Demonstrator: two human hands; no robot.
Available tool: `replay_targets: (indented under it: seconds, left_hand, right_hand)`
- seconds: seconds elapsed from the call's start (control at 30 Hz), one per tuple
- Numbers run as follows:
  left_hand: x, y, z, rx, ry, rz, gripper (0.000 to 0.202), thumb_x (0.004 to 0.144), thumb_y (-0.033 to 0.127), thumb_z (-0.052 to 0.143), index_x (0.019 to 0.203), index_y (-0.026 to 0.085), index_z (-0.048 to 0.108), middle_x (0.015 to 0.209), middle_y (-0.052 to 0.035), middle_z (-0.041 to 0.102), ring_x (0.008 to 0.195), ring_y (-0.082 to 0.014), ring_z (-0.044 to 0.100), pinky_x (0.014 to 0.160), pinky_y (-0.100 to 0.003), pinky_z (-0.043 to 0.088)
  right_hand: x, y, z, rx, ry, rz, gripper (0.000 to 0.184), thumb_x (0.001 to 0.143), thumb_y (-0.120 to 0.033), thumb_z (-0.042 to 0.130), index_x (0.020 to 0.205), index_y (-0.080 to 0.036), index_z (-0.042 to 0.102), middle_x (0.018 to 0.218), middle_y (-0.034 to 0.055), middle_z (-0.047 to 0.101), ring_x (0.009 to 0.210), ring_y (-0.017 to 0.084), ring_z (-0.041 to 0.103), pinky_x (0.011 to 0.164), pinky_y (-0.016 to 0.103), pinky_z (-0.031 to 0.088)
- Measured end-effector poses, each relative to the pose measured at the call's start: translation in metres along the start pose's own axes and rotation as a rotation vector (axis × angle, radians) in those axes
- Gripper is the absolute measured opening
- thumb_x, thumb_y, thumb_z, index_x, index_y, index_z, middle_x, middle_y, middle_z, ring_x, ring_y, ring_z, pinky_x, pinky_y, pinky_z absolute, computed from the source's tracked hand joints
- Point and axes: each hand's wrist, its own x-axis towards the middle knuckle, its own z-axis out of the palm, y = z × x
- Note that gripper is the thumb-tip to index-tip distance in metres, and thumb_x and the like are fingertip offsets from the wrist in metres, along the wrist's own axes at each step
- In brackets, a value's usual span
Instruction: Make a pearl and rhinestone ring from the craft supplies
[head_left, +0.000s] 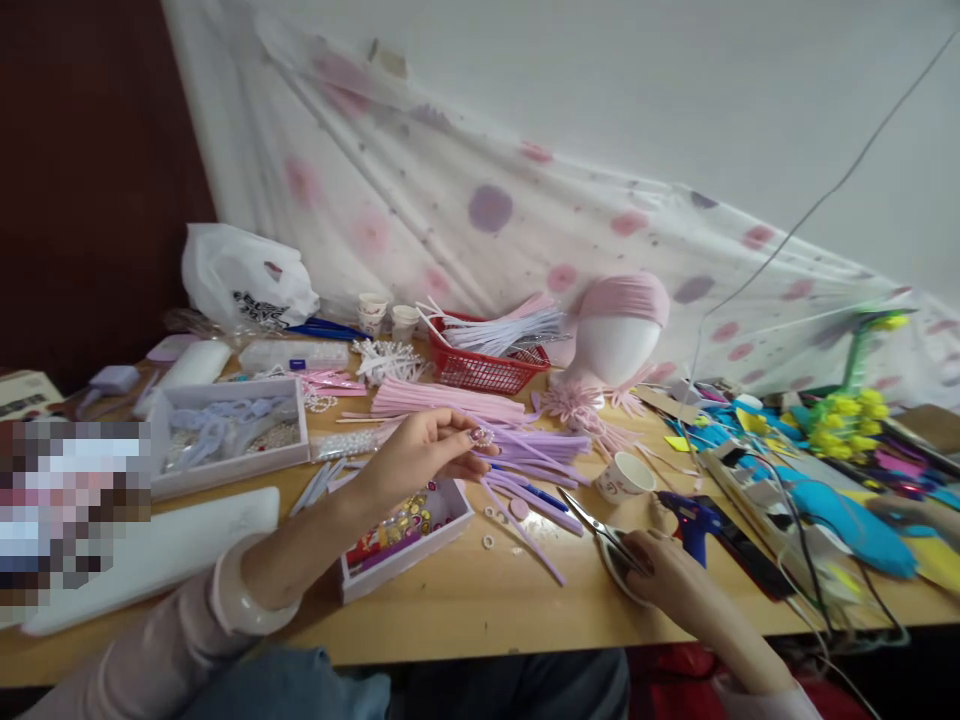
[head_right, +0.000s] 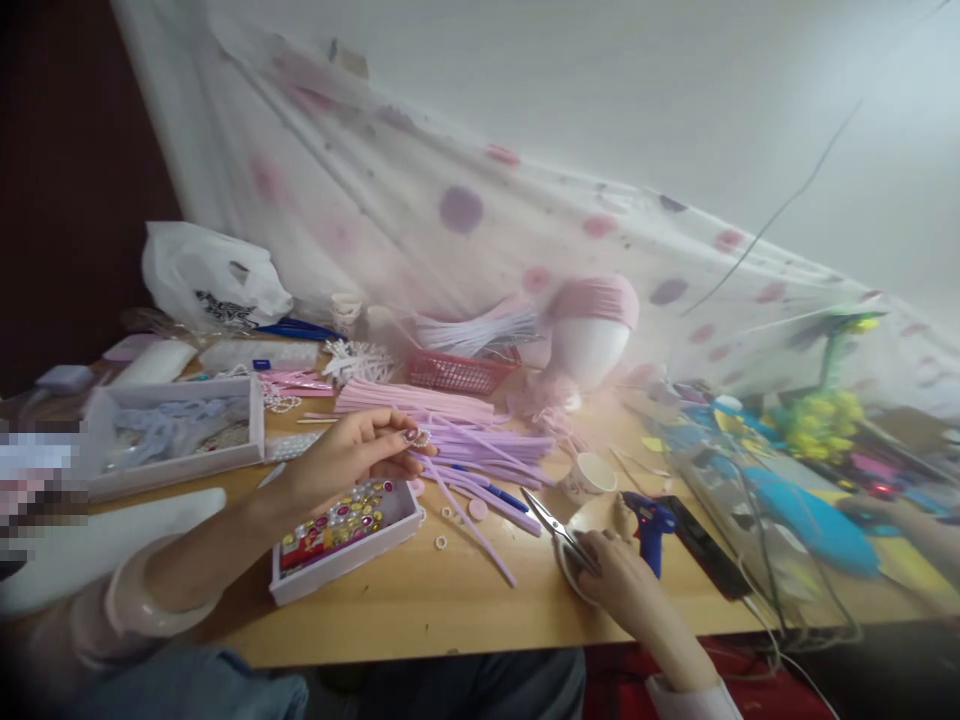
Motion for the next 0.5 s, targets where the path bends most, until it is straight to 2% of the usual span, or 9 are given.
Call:
replay_targets:
  seconds: [0.1, 0.2, 0.23, 0.27, 0.33, 0.37, 0.43, 0.5]
  left_hand:
    - [0.006, -0.003, 0.002, -0.045, 0.006, 0.014, 0.007, 0.080, 0.012, 0.066, 0.085, 0.011, 0.061, 0.074, -0.0014, 0.068, 0.063, -0.0100, 0.065, 0.062, -0.024, 0.056]
    - [0.004, -0.008, 0.005, -0.078, 0.028, 0.024, 0.007, 0.081, 0.015, 0.066, 0.085, 0.011, 0.061, 0.071, 0.0014, 0.063, 0.061, -0.0077, 0.060, 0.063, -0.022, 0.054]
    - [0.002, -0.009, 0.007, -0.081, 0.035, 0.024, 0.007, 0.082, 0.017, 0.065, 0.084, 0.011, 0.061, 0.069, 0.0018, 0.063, 0.060, -0.0074, 0.060, 0.064, -0.022, 0.054]
    - [0.000, -0.011, 0.008, -0.081, 0.039, 0.019, 0.009, 0.082, 0.019, 0.065, 0.084, 0.011, 0.061, 0.066, 0.0022, 0.062, 0.060, -0.0075, 0.059, 0.064, -0.022, 0.053]
    - [-0.006, -0.014, 0.010, -0.083, 0.044, 0.016, 0.014, 0.082, 0.024, 0.067, 0.083, 0.012, 0.061, 0.065, 0.0023, 0.062, 0.060, -0.0084, 0.060, 0.064, -0.022, 0.052]
    - [-0.009, -0.016, 0.011, -0.081, 0.049, 0.023, 0.016, 0.081, 0.027, 0.068, 0.084, 0.012, 0.061, 0.065, 0.0021, 0.063, 0.061, -0.0091, 0.061, 0.065, -0.023, 0.052]
    - [-0.013, -0.019, 0.013, -0.066, 0.056, 0.051, 0.018, 0.081, 0.029, 0.067, 0.085, 0.013, 0.061, 0.066, 0.0018, 0.064, 0.063, -0.0103, 0.062, 0.066, -0.024, 0.052]
    - [-0.016, -0.021, 0.015, -0.018, 0.057, 0.077, 0.015, 0.083, 0.029, 0.065, 0.085, 0.014, 0.061, 0.066, 0.0017, 0.065, 0.064, -0.0110, 0.063, 0.067, -0.024, 0.052]
  right_hand:
    - [-0.012, -0.003, -0.009, 0.110, -0.054, 0.006, 0.005, 0.066, -0.021, 0.055, 0.069, -0.020, 0.059, 0.066, 0.0050, 0.064, 0.065, 0.023, 0.063, 0.062, 0.032, 0.046]
    - [-0.035, -0.012, -0.019, 0.330, -0.127, -0.048, 0.021, 0.083, -0.037, 0.050, 0.088, -0.020, 0.061, 0.080, 0.0065, 0.068, 0.074, 0.022, 0.067, 0.067, 0.032, 0.052]
    - [-0.043, -0.017, -0.021, 0.570, -0.161, -0.052, 0.026, 0.084, -0.043, 0.054, 0.094, -0.020, 0.062, 0.088, 0.0086, 0.068, 0.083, 0.024, 0.067, 0.072, 0.034, 0.053]
    - [-0.051, -0.023, -0.022, 0.761, -0.167, -0.031, 0.032, 0.083, -0.050, 0.060, 0.096, -0.021, 0.061, 0.086, 0.0075, 0.067, 0.081, 0.024, 0.067, 0.071, 0.034, 0.054]
    - [-0.064, -0.040, -0.020, 0.980, -0.117, -0.053, 0.058, 0.071, -0.067, 0.067, 0.108, -0.024, 0.060, 0.081, 0.0058, 0.064, 0.071, 0.024, 0.065, 0.062, 0.033, 0.053]
    - [-0.068, -0.051, -0.018, 1.006, -0.080, -0.098, 0.066, 0.070, -0.072, 0.064, 0.116, -0.026, 0.058, 0.084, 0.0068, 0.065, 0.072, 0.024, 0.065, 0.062, 0.034, 0.053]
    - [-0.070, -0.079, -0.014, 0.900, -0.065, -0.257, 0.063, 0.078, -0.069, 0.057, 0.126, -0.029, 0.054, 0.096, 0.0099, 0.066, 0.085, 0.028, 0.066, 0.069, 0.036, 0.054]
    - [-0.065, -0.109, -0.010, 0.807, 0.006, -0.410, 0.063, 0.080, -0.073, 0.048, 0.124, -0.028, 0.055, 0.093, 0.0089, 0.065, 0.083, 0.027, 0.065, 0.069, 0.035, 0.054]
